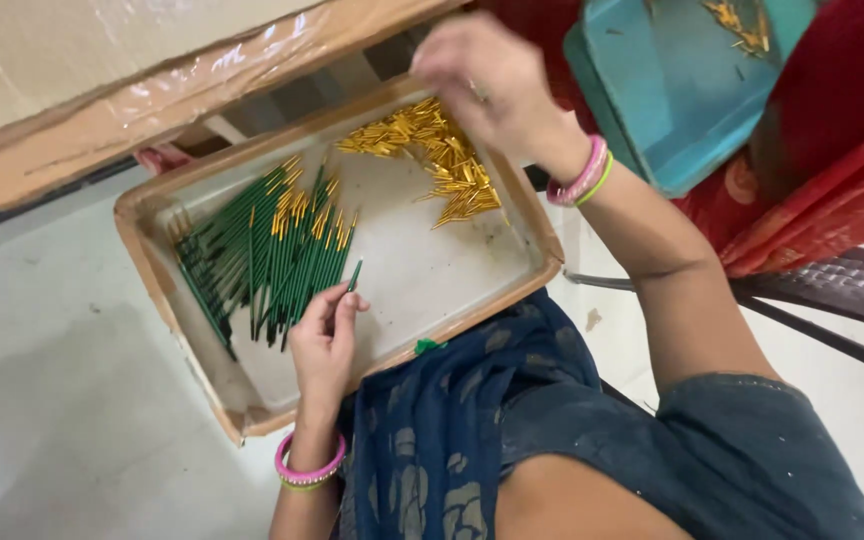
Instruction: The person inserts small gold pieces into the ends of green sticks held in their left hand, working over a cardboard tray. They repeatedly pick up gold pieces and slide them onto the sticks, then place the finished sticks back into the tray.
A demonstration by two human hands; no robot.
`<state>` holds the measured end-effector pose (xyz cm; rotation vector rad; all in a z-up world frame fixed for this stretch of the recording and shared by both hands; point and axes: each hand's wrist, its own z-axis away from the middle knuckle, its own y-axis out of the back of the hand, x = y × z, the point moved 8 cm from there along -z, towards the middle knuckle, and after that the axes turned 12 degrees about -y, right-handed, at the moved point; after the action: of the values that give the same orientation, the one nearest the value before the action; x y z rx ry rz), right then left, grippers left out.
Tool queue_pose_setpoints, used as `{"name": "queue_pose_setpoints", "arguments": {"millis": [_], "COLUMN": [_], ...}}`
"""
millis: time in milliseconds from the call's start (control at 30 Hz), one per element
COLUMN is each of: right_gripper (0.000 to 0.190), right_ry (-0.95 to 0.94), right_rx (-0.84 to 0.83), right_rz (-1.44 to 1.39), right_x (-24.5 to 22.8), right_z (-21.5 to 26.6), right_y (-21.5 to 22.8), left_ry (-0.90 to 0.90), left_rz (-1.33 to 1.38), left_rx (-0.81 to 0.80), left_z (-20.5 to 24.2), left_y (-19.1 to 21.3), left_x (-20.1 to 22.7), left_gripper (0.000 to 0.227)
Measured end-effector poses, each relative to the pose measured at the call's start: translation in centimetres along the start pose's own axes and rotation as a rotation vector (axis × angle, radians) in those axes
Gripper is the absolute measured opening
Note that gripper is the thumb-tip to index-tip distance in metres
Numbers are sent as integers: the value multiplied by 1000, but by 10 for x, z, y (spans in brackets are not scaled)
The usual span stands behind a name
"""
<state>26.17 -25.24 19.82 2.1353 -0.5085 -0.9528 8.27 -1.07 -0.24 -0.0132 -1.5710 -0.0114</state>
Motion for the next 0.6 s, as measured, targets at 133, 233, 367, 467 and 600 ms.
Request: {"name": "queue_pose_setpoints", "arguments": {"millis": [133, 233, 367, 467, 600], "right_gripper": [28, 27, 17, 12, 8], "right_ry": [-52, -130, -59, -183, -70], "right_rx": [-356, -490, -408, -526, -321], "right_rz": [-13, 163, 378, 523, 413], "right_x": [20, 58, 88, 123, 137], "right_z": [26, 46, 61, 84, 112], "right_y": [-82, -132, -161, -178, -168], "left_ry": [-21, -32, -20, -22, -61], "left_rz": [-37, -30, -96, -126, -31], "left_rx": [-5, -4, 12, 9, -26], "left_z": [-1, -2, -1, 0, 0], "left_y": [1, 0, 6, 8, 2], "left_x": [5, 6, 8, 8, -5], "left_gripper": [21, 21, 21, 23, 25]}}
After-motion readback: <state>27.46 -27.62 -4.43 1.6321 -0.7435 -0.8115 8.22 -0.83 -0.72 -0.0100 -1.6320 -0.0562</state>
